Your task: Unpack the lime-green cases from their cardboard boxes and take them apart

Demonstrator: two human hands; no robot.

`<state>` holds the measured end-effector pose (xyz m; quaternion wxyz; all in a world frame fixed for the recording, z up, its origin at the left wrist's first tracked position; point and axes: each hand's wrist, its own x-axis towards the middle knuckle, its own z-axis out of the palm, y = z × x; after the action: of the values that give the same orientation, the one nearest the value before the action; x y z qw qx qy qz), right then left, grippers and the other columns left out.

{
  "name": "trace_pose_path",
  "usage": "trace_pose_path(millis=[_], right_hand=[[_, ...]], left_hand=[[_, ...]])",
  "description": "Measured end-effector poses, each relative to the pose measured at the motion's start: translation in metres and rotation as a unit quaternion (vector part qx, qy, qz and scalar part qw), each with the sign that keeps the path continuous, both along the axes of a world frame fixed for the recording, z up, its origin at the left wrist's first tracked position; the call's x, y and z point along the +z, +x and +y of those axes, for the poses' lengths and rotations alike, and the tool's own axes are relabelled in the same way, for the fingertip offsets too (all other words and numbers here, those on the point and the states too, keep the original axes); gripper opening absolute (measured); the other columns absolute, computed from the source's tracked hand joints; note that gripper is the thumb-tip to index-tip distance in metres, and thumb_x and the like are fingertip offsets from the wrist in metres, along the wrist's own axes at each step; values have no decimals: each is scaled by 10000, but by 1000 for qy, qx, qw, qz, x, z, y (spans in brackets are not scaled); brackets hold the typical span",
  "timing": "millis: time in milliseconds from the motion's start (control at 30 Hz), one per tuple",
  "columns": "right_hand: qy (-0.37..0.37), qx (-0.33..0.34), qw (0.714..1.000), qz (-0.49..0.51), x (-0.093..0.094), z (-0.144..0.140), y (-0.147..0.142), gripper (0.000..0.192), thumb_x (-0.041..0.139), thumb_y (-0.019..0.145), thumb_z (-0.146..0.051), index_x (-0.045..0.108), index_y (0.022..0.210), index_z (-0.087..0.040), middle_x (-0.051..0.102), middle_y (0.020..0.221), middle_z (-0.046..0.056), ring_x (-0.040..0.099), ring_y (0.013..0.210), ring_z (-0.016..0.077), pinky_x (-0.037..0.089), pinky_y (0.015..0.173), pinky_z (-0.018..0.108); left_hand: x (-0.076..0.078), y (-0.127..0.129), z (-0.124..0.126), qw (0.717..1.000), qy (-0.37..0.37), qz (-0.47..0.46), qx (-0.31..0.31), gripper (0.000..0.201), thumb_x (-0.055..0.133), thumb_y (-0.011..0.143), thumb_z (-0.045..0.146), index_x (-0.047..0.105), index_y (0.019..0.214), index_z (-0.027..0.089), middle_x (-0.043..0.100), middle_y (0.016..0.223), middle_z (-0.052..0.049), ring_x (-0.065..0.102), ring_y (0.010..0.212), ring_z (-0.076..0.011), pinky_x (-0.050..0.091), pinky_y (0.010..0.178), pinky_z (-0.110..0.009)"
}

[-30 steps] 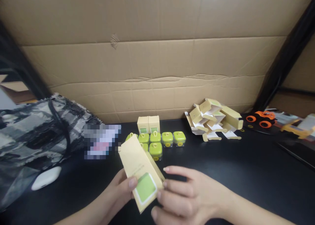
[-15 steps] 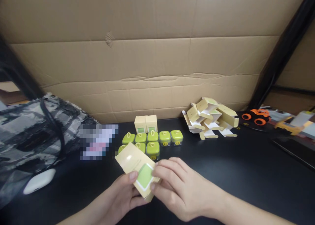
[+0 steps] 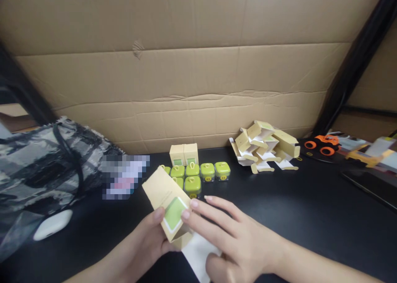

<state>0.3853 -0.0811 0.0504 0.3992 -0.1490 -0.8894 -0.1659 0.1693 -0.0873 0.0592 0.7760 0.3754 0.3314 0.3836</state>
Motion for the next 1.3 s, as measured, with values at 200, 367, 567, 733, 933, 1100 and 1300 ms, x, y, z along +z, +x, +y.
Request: trace_pose_path(millis=[200, 367, 567, 733, 933, 1100, 1300], right_hand=[[107, 13, 994, 0, 5, -4, -4, 305, 369, 962, -153, 668, 1009, -189, 719, 1029, 23, 543, 1159, 188, 338, 1087, 425], [114, -36, 992, -30, 8, -2, -5, 370, 336, 979, -145, 706, 958, -143, 720, 865, 21, 604, 943, 136, 272, 1133, 370], [207, 33, 974, -84, 8, 4, -5, 258, 480, 887, -160, 718, 936, -248, 681, 798, -24, 573, 868, 144, 478, 917, 281], [185, 17, 975, -120, 10, 2, -3, 312, 417, 911, -184, 722, 955, -232, 724, 833, -30, 629, 867, 154, 518, 748, 243], [90, -37, 994, -49, 16, -4, -8, 434, 399, 965, -430, 684, 869, -117, 741, 886, 98, 668, 841, 175, 501, 701, 294], [57, -121, 991, -19, 14, -8, -21, 463, 499, 857, -588, 650, 964, -164, 700, 1029, 174, 655, 867, 272, 487, 670, 392], [21, -158, 987, 24, 14, -9, -27, 217, 649, 744, -250, 584, 941, -188, 571, 1204, 235, 534, 1110, 337, 497, 770, 448]], left_hand=[[-6, -1, 3, 995, 16, 29, 91, 643, 773, 584, 572, 658, 1022, 116, 724, 977, -158, 672, 886, -305, 509, 796, -397], [-13, 1, 1, 993, 7, 5, 115, 571, 810, 575, 506, 663, 991, 144, 726, 1017, -143, 668, 946, -308, 511, 826, -391], [-11, 3, 0, 998, 21, -9, 67, 484, 759, 676, 475, 668, 1000, 127, 737, 985, -130, 680, 933, -265, 506, 866, -364], [-4, 3, 2, 993, 0, 43, 111, 433, 765, 687, 428, 673, 979, 122, 759, 865, -114, 711, 776, -247, 548, 637, -287], [-3, 5, 4, 978, 22, 81, 193, 382, 782, 673, 388, 692, 943, 133, 770, 827, -84, 715, 765, -249, 555, 663, -288], [-14, 8, -8, 972, 88, 91, 197, 489, 764, 669, 450, 683, 1066, 178, 749, 991, -72, 643, 1030, -296, 498, 915, -366], [-12, 3, -18, 983, 146, 79, 81, 420, 667, 772, 456, 682, 1118, 218, 692, 1149, -70, 534, 1191, -290, 342, 1086, -392]])
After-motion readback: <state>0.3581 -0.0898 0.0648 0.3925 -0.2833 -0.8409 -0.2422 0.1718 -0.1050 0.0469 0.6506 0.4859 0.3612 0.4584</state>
